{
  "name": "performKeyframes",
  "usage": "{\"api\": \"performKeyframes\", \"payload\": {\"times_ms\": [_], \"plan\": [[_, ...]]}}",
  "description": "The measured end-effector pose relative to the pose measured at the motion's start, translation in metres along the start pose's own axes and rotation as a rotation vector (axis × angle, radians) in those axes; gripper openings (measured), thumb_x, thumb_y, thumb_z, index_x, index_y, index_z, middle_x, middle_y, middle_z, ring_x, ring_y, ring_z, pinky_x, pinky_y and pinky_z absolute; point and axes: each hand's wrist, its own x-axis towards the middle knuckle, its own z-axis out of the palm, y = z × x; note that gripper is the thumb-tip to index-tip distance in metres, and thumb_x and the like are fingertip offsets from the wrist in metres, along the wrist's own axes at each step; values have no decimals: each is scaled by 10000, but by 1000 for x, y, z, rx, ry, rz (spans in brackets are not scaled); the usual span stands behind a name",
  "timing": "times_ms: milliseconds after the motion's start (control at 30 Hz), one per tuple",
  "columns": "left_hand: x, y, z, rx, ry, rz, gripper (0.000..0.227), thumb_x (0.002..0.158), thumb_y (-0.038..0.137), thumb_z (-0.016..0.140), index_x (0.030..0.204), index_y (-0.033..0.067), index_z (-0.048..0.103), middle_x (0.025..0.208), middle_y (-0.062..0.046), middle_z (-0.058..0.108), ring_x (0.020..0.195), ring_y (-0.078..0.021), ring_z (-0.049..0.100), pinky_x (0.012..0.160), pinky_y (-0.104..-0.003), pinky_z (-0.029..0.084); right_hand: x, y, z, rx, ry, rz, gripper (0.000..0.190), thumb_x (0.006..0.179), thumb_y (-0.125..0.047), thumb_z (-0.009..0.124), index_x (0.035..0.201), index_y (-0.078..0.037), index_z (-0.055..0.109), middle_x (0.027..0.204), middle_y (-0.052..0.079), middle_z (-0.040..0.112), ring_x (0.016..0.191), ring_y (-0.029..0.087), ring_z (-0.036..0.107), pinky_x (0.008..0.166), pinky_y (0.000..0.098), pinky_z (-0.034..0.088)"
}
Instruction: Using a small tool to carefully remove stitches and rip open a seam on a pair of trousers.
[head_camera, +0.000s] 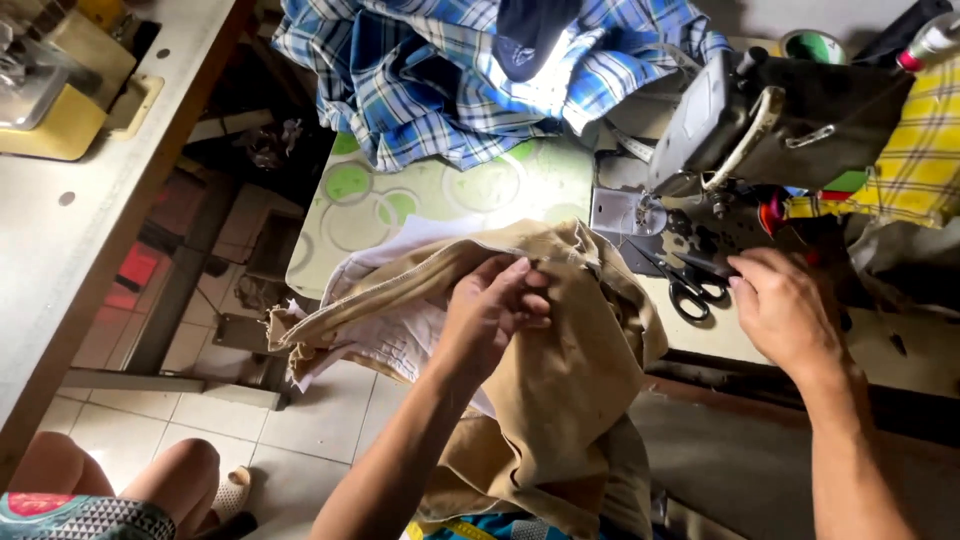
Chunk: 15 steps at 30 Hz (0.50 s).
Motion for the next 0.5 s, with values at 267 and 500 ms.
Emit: {"api": "performKeyframes", "payload": {"times_ms": [267,500], "plan": [[17,0,18,-99,33,61,203,957,193,704,858,21,659,756,-62,648,573,-129,628,476,-286,535,1,40,29,26,-23,-63,365,956,-89,696,1308,8,697,1133,205,679,966,324,672,822,413,603],[9,4,13,-65,-82,84,152,886,102,732,803,-22,706,687,-102,660,615,-176,619,649,-292,518,-9,-5,-4,-30,115,-147,243,943,-16,735,1177,48,733,1116,212,699,990,339,672,829,429,591]]}}
